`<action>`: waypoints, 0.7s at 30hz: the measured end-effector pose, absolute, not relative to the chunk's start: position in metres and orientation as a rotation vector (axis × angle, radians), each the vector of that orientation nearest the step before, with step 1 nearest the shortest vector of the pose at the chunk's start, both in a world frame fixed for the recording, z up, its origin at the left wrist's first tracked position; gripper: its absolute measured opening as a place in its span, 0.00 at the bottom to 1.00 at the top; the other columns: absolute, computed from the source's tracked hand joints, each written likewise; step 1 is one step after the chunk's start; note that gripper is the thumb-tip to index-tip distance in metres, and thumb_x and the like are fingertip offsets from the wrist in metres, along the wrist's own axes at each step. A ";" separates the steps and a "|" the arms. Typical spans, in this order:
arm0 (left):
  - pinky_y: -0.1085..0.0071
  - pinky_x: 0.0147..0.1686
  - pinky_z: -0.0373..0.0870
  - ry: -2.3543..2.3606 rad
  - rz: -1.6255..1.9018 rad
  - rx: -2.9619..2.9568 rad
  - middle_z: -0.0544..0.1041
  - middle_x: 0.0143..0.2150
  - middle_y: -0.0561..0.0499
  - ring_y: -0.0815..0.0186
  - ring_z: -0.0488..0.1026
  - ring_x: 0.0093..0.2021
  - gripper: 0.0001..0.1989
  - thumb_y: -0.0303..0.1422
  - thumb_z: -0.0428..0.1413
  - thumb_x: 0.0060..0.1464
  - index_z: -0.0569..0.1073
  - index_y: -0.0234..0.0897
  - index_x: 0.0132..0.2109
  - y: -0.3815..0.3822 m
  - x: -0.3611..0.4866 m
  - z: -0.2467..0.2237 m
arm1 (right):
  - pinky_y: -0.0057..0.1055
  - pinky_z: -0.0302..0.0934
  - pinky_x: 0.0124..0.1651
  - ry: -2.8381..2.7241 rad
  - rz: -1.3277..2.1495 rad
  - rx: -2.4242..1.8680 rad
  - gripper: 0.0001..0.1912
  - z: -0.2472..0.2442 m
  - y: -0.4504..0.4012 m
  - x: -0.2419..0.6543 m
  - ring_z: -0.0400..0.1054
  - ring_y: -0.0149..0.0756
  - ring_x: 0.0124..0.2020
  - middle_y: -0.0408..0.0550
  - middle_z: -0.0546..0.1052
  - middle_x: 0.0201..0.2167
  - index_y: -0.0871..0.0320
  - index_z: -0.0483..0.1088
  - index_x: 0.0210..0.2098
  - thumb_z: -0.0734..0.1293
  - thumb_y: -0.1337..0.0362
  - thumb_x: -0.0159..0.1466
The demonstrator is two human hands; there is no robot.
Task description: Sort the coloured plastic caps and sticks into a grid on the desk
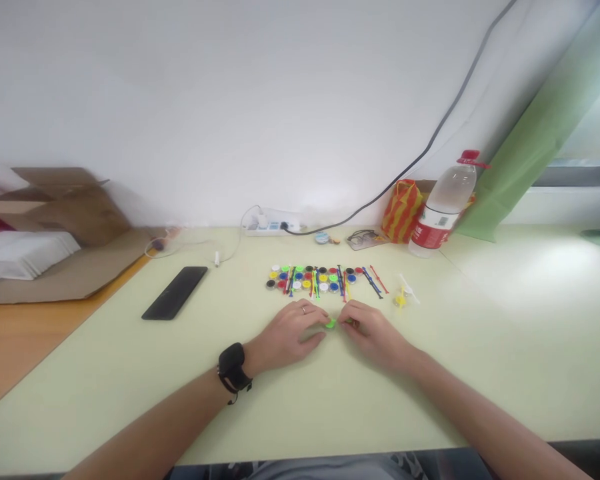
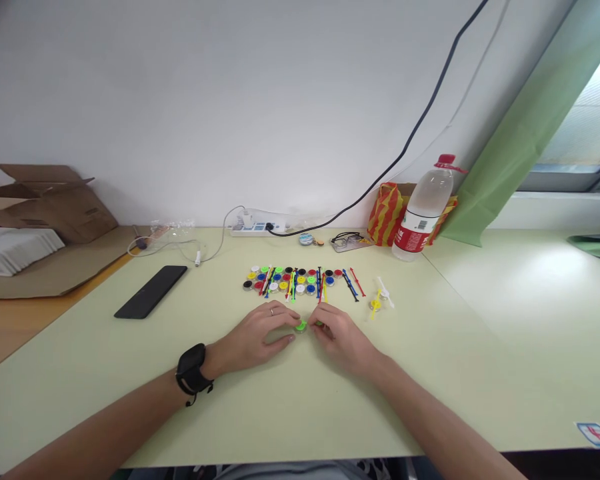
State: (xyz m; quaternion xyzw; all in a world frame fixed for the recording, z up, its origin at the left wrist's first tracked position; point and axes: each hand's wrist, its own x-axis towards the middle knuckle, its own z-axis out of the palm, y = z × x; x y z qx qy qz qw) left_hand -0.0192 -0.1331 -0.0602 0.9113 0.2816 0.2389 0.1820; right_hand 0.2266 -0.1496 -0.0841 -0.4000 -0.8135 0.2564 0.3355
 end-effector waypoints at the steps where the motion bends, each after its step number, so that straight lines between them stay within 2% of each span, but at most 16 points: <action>1: 0.59 0.55 0.69 0.814 0.667 2.558 0.79 0.52 0.51 0.58 0.73 0.53 0.11 0.30 0.56 0.64 0.74 0.46 0.51 -0.134 -0.019 -0.060 | 0.31 0.61 0.39 -2.118 0.678 -1.046 0.12 -0.084 -0.150 0.227 0.68 0.35 0.36 0.44 0.73 0.34 0.54 0.70 0.36 0.61 0.78 0.65; 7: 0.59 0.53 0.70 0.884 0.653 2.493 0.78 0.48 0.49 0.57 0.73 0.52 0.07 0.31 0.58 0.60 0.72 0.43 0.46 -0.140 -0.016 -0.061 | 0.31 0.62 0.39 -2.117 0.730 -1.046 0.11 -0.083 -0.149 0.226 0.69 0.35 0.35 0.44 0.74 0.35 0.54 0.69 0.37 0.61 0.77 0.64; 15: 0.58 0.55 0.69 0.864 0.655 2.482 0.77 0.47 0.48 0.56 0.73 0.52 0.07 0.33 0.59 0.60 0.71 0.43 0.45 -0.143 -0.016 -0.061 | 0.32 0.63 0.40 -2.139 0.771 -1.029 0.11 -0.078 -0.152 0.228 0.69 0.35 0.37 0.46 0.74 0.36 0.55 0.70 0.37 0.61 0.77 0.63; 21: 0.58 0.53 0.69 0.888 0.657 2.486 0.77 0.48 0.48 0.55 0.73 0.52 0.08 0.34 0.60 0.59 0.71 0.44 0.45 -0.143 -0.014 -0.059 | 0.30 0.62 0.35 -2.122 0.795 -1.038 0.10 -0.079 -0.148 0.228 0.67 0.34 0.33 0.45 0.74 0.34 0.55 0.70 0.36 0.62 0.76 0.63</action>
